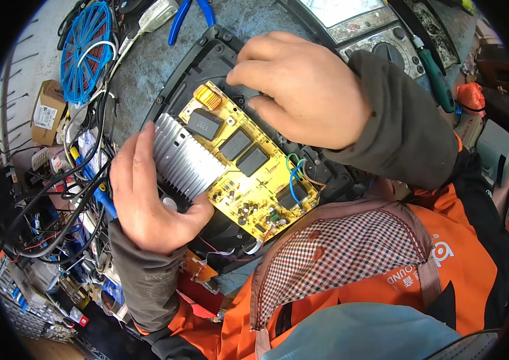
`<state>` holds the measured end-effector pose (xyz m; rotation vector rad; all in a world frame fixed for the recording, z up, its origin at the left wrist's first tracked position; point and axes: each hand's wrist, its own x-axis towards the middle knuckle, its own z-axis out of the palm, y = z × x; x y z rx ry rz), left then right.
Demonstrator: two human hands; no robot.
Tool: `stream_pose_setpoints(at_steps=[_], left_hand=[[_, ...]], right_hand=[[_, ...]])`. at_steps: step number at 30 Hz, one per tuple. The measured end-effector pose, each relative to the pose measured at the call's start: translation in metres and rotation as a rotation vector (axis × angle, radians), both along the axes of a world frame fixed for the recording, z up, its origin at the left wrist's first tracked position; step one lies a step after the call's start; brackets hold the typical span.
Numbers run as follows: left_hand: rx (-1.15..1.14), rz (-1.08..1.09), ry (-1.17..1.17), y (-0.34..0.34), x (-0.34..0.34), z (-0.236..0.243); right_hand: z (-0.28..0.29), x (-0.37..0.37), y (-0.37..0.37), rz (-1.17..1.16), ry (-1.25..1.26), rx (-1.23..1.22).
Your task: The person works on a circuit board, using pliers to remove a component and then using a multimeter to test connections. They flip the board over and continue testing with the multimeter probes.
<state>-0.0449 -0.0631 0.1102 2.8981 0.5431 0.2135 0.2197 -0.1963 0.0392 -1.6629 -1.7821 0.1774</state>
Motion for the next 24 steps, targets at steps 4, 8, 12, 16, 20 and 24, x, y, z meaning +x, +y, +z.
stream_pose_setpoints(at_steps=[4, 8, 12, 16, 20, 24], left_hand=[[0.075, 0.043, 0.105, 0.002, -0.009, 0.009], [0.058, 0.079, 0.125, 0.005, -0.022, -0.009], [0.041, 0.100, 0.117, 0.006, -0.020, -0.009], [0.045, 0.118, 0.152, 0.004, -0.021, -0.006], [0.065, 0.134, 0.160, 0.001, -0.023, -0.004], [0.072, 0.117, 0.126, 0.003, -0.024, -0.006]], right_hand=[[-0.012, -0.003, 0.017, -0.001, -0.129, -0.049], [-0.019, -0.008, 0.028, 0.008, -0.222, -0.027], [-0.019, -0.007, 0.029, 0.023, -0.277, -0.042], [-0.015, -0.008, 0.030, 0.014, -0.322, -0.112], [-0.021, -0.014, 0.029, -0.058, -0.403, -0.080], [-0.018, -0.019, 0.030, -0.063, -0.492, -0.063]])
